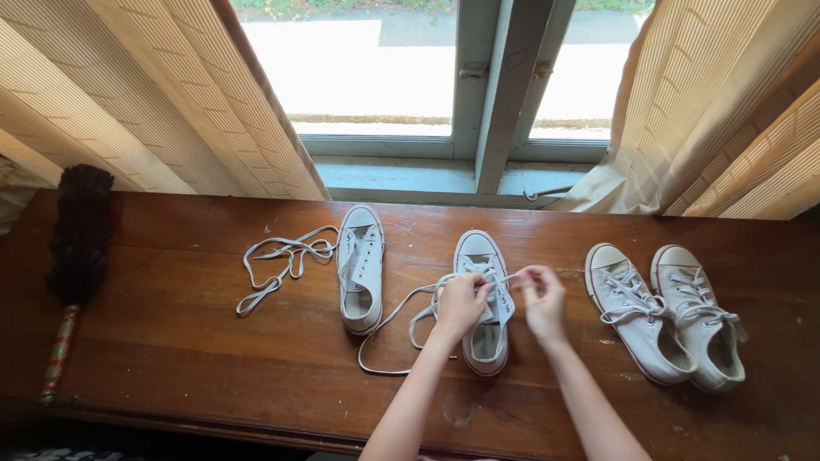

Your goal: The person laces two white canvas sneakers placed on a wooden table. They thread the laces through the eyelets, pull them tight, and tie a bow on each shoe. The shoes are then moved together on the table.

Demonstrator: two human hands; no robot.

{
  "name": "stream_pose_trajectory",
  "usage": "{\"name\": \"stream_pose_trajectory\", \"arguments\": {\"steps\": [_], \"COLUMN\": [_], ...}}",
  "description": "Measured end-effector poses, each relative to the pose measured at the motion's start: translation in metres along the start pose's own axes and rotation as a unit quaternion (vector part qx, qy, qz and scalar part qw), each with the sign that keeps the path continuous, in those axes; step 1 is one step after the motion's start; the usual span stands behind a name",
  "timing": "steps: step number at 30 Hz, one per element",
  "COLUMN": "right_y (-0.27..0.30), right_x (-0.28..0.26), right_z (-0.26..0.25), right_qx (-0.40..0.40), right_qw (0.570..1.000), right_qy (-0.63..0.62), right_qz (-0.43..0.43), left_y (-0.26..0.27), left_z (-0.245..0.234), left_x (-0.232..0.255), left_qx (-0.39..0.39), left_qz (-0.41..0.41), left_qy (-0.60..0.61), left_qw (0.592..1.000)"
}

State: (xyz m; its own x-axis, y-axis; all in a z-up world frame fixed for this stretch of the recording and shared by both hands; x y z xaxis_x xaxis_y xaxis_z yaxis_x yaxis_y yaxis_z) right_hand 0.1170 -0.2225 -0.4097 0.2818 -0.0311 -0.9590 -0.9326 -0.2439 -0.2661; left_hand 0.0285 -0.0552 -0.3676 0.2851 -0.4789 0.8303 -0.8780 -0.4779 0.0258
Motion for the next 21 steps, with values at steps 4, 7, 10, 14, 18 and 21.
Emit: {"name": "stream_pose_trajectory", "arguments": {"steps": [4, 7, 10, 14, 18, 21], "right_y": [-0.014, -0.034, -0.047, -0.053, -0.065, -0.074], "right_x": [-0.054, -0.100, -0.157, -0.194, -0.187, -0.183], "right_z": [-0.031, -0.058, -0.092, -0.144, -0.194, -0.228], "right_qx": [0.028, 0.051, 0.067, 0.149, 0.181, 0.194], "right_qw": [0.997, 0.991, 0.985, 0.968, 0.952, 0.940], "right_qy": [-0.034, -0.097, -0.045, -0.014, -0.060, -0.061], "right_qz": [-0.057, -0.072, -0.156, -0.202, -0.237, -0.275], "left_y": [-0.006, -0.017, -0.025, -0.033, -0.038, -0.041], "left_z": [-0.002, -0.006, -0.012, -0.020, -0.018, -0.021], "left_x": [-0.019, -0.023, -0.023, -0.016, -0.005, 0.003], "left_qx": [-0.035, -0.061, -0.086, -0.125, -0.125, -0.077], "left_qz": [-0.041, -0.036, -0.039, -0.028, -0.018, 0.006], "left_qy": [-0.037, -0.057, -0.085, -0.092, -0.140, -0.138], "left_qw": [0.998, 0.996, 0.992, 0.987, 0.982, 0.987]}}
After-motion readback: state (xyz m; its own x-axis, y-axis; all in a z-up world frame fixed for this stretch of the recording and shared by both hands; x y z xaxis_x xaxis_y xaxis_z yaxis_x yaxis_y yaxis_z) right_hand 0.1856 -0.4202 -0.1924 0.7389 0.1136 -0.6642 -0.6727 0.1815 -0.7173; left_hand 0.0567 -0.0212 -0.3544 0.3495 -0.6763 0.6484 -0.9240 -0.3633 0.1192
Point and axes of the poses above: each hand's wrist, its own y-axis away from the middle knuckle, its own z-axis out of the palm, x = y × z, the point moved 6 cm from there along -y, towards the middle knuckle, and after that the axes turned 6 degrees about -z, right-handed, at the moved point
